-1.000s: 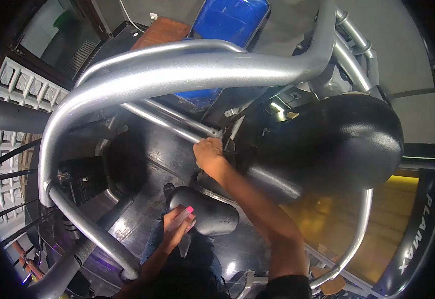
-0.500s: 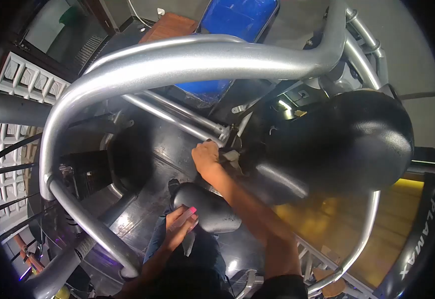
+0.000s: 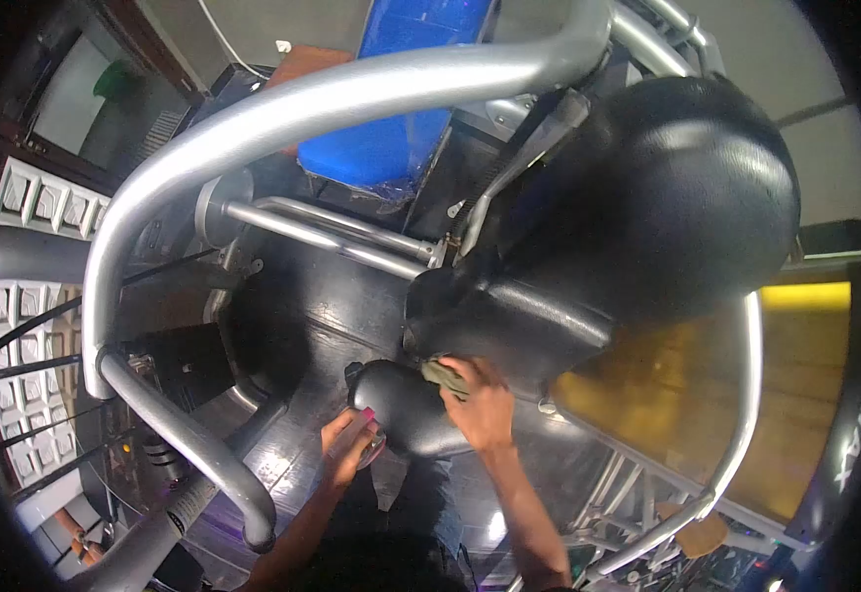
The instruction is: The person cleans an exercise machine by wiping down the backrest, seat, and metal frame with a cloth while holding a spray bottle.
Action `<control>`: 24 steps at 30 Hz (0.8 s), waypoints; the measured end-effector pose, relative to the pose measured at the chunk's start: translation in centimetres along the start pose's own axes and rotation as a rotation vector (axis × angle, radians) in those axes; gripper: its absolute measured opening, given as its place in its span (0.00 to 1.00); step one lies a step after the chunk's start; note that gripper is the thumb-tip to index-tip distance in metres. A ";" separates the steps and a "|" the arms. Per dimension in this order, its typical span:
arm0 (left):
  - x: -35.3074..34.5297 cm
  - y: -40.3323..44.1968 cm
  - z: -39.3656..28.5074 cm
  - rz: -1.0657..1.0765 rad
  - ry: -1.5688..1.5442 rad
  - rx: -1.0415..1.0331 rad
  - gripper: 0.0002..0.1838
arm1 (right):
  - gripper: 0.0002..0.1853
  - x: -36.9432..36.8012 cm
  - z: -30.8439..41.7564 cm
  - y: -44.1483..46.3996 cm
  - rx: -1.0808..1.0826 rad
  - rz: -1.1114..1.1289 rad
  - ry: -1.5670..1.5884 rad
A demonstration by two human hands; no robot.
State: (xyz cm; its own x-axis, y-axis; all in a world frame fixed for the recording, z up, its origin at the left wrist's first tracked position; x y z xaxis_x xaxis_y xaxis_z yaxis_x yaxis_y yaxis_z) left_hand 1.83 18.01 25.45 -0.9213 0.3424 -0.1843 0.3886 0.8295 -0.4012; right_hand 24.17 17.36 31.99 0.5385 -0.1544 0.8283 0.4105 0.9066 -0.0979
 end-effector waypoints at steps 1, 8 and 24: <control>-0.1 -0.1 -0.1 0.010 0.018 0.008 0.08 | 0.19 -0.7 -0.6 -1.0 -0.017 -0.005 0.013; -1.1 -0.6 -2.1 0.100 0.258 -0.090 0.07 | 0.23 -4.1 -3.5 -4.9 -0.260 -0.688 0.324; 0.6 -0.9 0.6 0.128 0.279 -0.056 0.09 | 0.31 -7.9 -1.9 0.4 -0.024 -0.416 0.017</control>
State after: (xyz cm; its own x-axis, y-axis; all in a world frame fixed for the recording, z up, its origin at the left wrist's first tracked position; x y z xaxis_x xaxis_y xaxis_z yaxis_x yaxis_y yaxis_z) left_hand 0.95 17.24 25.17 -0.8365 0.5474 0.0264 0.5076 0.7921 -0.3390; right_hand 21.47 18.23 24.35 0.3346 -0.5125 0.7908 0.6128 0.7559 0.2305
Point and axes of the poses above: each hand's wrist, its own y-axis towards the middle knuckle, its own x-axis out of the back of the hand, z = x × y, the point moved 8 cm from there along y, towards the middle knuckle, and after that the axes turned 3 degrees about -x, right-handed, at the moved point
